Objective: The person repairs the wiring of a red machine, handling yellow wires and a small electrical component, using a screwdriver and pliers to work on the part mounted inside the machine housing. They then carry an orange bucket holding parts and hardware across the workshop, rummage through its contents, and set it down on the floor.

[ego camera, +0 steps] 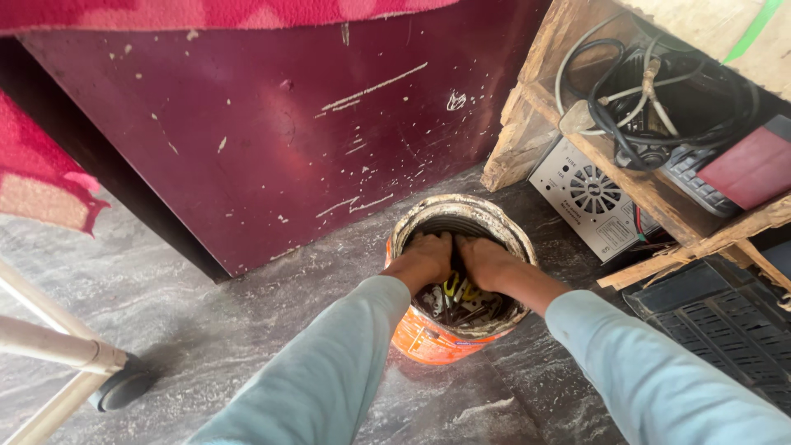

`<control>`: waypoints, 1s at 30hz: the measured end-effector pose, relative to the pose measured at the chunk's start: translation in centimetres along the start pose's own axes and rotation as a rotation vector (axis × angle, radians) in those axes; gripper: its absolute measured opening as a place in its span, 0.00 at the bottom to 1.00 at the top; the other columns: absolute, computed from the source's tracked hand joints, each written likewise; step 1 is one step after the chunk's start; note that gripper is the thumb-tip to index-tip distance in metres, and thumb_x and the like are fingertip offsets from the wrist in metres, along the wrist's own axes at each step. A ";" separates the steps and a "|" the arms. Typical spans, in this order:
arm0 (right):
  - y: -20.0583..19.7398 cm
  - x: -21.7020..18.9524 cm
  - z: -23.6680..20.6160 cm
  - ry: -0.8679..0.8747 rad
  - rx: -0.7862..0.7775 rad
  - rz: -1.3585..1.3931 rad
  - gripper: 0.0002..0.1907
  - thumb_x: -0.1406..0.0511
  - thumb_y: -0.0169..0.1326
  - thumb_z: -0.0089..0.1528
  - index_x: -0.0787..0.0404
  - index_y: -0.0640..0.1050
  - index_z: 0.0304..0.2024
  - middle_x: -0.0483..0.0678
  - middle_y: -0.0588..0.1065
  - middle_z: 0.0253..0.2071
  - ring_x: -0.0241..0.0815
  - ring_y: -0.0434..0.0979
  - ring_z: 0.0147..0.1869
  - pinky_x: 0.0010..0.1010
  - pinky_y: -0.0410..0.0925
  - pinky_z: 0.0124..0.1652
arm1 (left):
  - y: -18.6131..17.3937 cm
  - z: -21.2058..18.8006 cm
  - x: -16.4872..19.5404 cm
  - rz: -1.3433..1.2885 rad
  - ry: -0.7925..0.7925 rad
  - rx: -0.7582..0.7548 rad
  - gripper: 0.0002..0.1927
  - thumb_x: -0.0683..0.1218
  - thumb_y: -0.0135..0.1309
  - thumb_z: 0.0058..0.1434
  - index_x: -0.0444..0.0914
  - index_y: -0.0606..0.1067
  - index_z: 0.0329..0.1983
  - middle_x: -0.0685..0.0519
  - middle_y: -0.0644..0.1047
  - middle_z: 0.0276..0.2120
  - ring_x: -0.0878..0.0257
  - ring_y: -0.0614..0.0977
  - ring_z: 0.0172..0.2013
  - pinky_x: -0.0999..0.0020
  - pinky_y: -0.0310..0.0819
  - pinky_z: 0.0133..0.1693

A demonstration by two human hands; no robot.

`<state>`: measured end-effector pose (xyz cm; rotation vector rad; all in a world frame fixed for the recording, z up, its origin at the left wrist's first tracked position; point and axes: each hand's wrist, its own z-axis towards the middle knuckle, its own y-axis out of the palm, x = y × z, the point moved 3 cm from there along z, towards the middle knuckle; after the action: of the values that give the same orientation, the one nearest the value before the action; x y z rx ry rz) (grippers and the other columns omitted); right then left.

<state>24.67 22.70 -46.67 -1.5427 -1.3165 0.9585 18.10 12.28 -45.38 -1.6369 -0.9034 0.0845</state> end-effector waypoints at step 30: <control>-0.9 -1.1 -0.5 0.080 -0.168 0.228 0.55 0.53 0.68 0.53 0.68 0.55 0.73 0.64 0.50 0.76 0.55 0.49 0.81 0.37 0.52 0.73 | 0.2 -0.7 0.3 0.158 -0.067 -0.258 0.45 0.52 0.63 0.56 0.38 0.60 0.75 0.40 0.52 0.76 0.38 0.50 0.75 0.46 0.52 0.70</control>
<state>24.68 21.63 -45.67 -1.8725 -1.2084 0.9334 18.77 11.86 -45.27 -1.9549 -0.8617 0.1372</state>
